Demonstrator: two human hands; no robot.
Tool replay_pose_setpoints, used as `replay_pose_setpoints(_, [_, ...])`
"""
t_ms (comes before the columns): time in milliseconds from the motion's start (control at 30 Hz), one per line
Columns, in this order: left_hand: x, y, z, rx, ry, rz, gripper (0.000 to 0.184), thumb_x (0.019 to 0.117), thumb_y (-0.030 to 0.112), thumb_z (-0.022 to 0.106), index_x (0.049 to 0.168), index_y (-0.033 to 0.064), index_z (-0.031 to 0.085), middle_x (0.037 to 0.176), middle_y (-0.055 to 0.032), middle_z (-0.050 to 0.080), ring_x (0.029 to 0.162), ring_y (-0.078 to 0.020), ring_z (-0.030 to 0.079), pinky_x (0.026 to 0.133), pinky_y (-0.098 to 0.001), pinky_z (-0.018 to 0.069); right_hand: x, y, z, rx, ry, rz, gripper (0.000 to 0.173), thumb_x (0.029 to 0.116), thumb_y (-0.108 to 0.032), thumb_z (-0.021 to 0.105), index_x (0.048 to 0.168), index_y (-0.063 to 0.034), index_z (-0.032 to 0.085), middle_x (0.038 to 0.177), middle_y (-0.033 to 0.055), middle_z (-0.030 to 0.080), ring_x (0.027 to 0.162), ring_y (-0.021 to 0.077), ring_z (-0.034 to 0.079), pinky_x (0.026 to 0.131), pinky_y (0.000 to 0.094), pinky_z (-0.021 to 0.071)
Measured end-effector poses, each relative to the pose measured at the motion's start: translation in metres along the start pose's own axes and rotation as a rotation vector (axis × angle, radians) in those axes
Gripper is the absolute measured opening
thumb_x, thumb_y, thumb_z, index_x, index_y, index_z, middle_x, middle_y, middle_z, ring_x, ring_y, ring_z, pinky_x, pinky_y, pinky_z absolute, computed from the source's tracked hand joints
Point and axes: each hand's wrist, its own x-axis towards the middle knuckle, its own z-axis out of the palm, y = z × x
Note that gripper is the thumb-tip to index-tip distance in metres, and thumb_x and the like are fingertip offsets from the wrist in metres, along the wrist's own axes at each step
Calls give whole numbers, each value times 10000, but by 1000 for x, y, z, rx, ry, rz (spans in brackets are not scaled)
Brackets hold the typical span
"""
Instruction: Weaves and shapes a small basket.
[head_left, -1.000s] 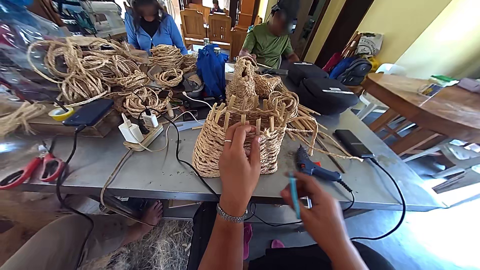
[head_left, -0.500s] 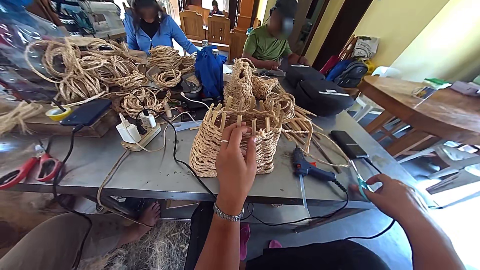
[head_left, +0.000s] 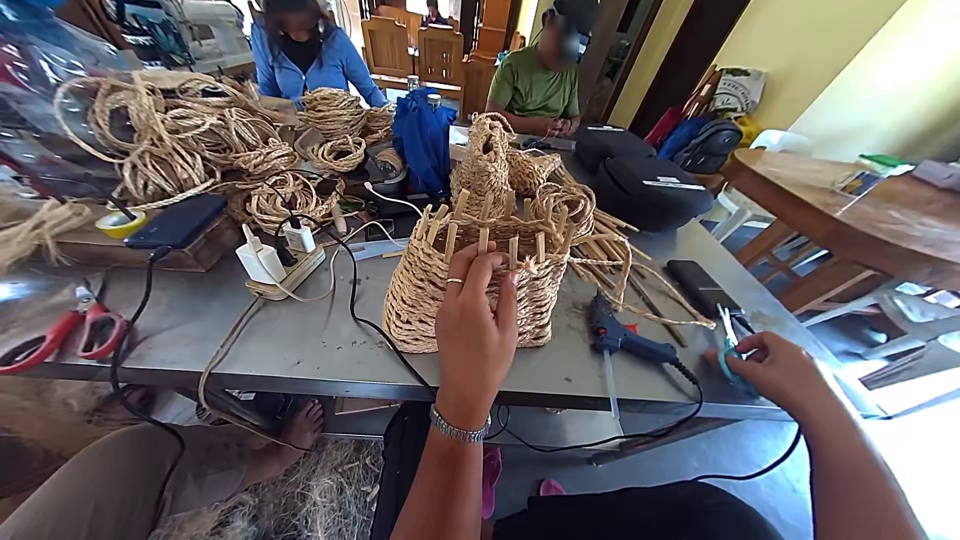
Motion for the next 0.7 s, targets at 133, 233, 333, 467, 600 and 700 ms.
replay_pose_setpoints(133, [0,0,0,15,0,-2,219,1020,245,619,1196,138,693,1358,-35,579,635,-61,620,532,-268,570,0,-5,-12,38,-181,51,501,913,-145,789,1321,45,568,1048,261,654,837,342,639,781,548,532])
replay_pose_setpoints(233, [0,0,1,21,4,-7,213,1020,252,620,1185,141,696,1353,-35,581,647,-66,624,542,-275,572,-7,-18,-20,17,-156,-56,379,962,-158,733,1273,31,625,1071,254,678,893,371,670,819,597,533])
replay_pose_setpoints(333, [0,0,2,26,12,-4,215,1019,252,623,1188,141,695,1344,-36,587,650,-66,629,547,-273,576,-33,-58,-22,43,38,-336,331,1000,-284,657,1166,0,686,984,202,695,862,329,664,782,585,517])
replay_pose_setpoints(467, [0,-1,2,16,3,-17,237,1021,259,621,1216,143,694,1360,-42,574,645,-69,630,546,-278,583,-72,-130,-5,205,168,-665,322,995,-398,621,1064,-97,710,886,12,700,770,53,658,702,281,568])
replay_pose_setpoints(600, [-1,0,2,19,12,-12,222,1021,251,622,1197,138,696,1342,-44,577,628,-62,619,542,-267,577,-94,-192,25,339,102,-892,332,980,-316,677,1227,-94,652,894,14,667,693,80,632,598,271,567])
replay_pose_setpoints(700, [-1,-1,2,27,11,-7,220,1023,267,617,1194,155,698,1333,-29,578,642,-52,615,550,-260,572,-100,-224,47,325,98,-965,508,968,-407,698,1373,-123,584,983,41,655,679,102,599,560,270,527])
